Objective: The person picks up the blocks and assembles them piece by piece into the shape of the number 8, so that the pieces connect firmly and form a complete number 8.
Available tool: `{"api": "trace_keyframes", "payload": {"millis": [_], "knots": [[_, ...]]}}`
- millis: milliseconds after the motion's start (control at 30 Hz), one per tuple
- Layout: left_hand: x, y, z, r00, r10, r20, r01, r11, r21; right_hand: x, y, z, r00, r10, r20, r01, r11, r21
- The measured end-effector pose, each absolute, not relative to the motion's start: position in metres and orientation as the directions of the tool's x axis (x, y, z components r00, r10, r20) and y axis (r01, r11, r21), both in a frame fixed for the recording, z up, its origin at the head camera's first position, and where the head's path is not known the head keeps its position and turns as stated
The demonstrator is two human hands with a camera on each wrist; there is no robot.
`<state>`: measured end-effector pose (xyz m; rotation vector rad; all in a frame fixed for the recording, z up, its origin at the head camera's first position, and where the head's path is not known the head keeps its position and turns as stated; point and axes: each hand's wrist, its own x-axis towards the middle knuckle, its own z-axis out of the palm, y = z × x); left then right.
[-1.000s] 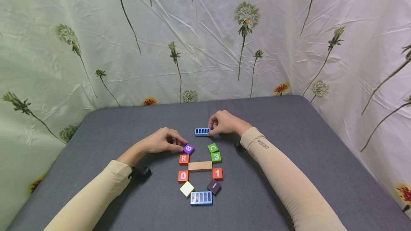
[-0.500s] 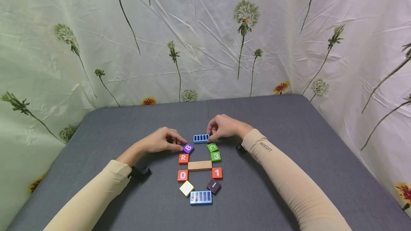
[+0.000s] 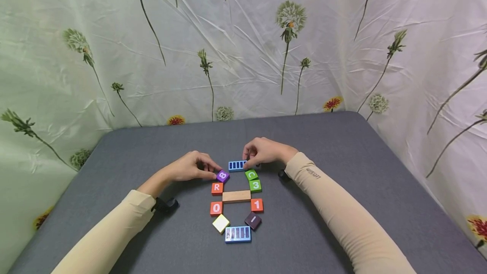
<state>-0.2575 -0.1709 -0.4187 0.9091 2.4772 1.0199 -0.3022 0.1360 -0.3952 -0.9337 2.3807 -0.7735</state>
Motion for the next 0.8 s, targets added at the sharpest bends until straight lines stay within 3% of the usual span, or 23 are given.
{"api": "trace_keyframes", "payload": {"millis": [800], "knots": [[-0.2562,-0.1705,-0.417,-0.752,0.657,-0.047,0.434,0.548,0.716,-0.2986,0.1362,-0.3969,-0.655,-0.722,-0.224,-0.449,0.609,-0.654]]}}
